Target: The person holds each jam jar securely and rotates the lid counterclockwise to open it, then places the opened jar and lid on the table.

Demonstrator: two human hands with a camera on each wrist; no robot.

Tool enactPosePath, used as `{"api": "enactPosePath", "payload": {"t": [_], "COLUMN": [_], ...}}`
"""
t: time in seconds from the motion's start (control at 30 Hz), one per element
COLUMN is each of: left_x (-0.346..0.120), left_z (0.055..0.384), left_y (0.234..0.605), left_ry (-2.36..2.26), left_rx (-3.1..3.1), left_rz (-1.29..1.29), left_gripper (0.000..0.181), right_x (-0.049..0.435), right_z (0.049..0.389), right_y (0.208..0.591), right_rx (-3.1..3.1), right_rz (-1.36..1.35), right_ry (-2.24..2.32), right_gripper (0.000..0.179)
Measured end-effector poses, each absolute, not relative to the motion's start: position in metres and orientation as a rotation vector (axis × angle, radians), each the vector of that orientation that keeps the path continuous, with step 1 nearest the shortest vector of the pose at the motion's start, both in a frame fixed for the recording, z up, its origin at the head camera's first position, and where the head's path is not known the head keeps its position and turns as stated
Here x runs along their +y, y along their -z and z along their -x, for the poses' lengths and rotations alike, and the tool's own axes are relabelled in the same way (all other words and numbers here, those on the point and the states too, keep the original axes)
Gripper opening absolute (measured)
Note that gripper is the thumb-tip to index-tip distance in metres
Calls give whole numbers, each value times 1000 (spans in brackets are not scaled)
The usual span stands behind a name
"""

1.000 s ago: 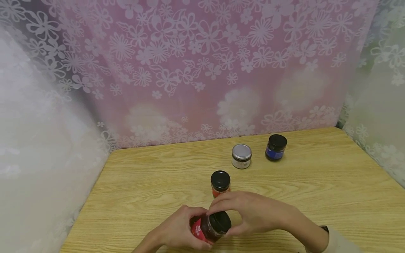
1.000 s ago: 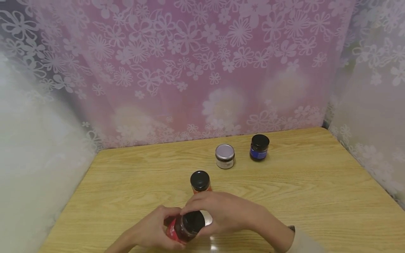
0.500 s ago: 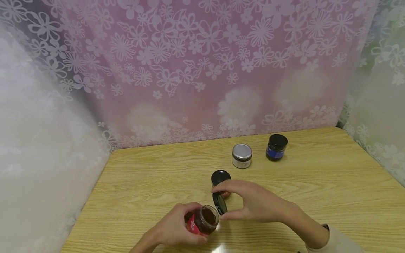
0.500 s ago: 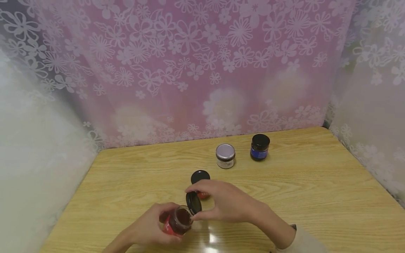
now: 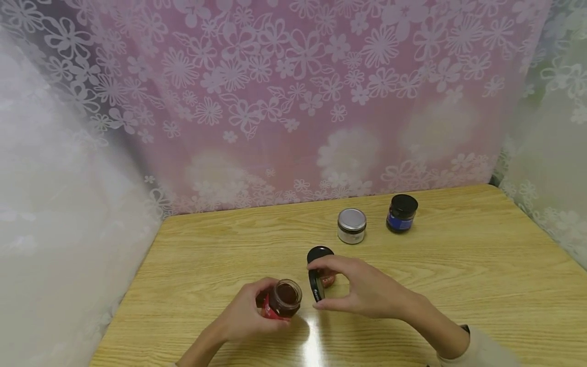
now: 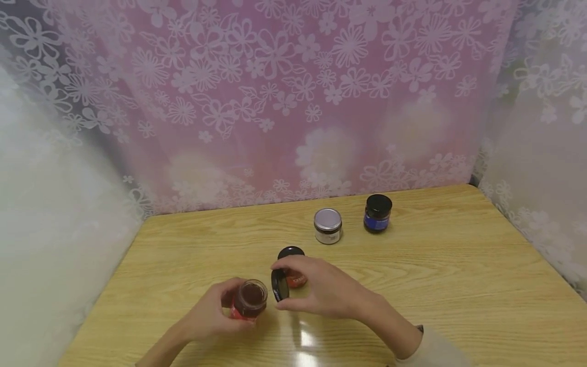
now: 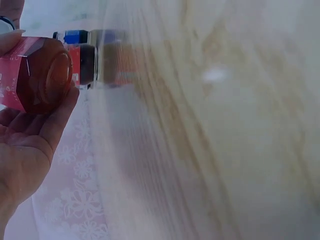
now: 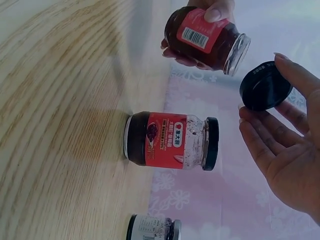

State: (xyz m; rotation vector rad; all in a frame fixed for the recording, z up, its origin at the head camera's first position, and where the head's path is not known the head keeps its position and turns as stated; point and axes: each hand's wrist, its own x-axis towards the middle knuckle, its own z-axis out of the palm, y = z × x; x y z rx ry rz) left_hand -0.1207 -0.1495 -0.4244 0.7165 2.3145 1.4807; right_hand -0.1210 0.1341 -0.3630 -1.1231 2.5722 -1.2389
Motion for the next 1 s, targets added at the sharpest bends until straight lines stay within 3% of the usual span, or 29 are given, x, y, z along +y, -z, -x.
{"api": "enactPosePath", "payload": {"t": [0.4,0.73,1.0], "left_x": [-157,-165,-169], "left_z": [140,161,173], "left_y": [426,428,432], "left_ry": [-1661,-1618,-1643], "left_rx": [2405,2628,2604], "left_rz": [-664,-410,-409], "left_gripper": [56,60,57], "right_x": [122,110,97], "right_z": [126,129,132], "right_y": [366,366,371], "right_rx": [2513,2351,2379], "right_rz": [1073,981,966], "right_ry": [1340,1442,1398], "right_gripper": [56,59,56]}}
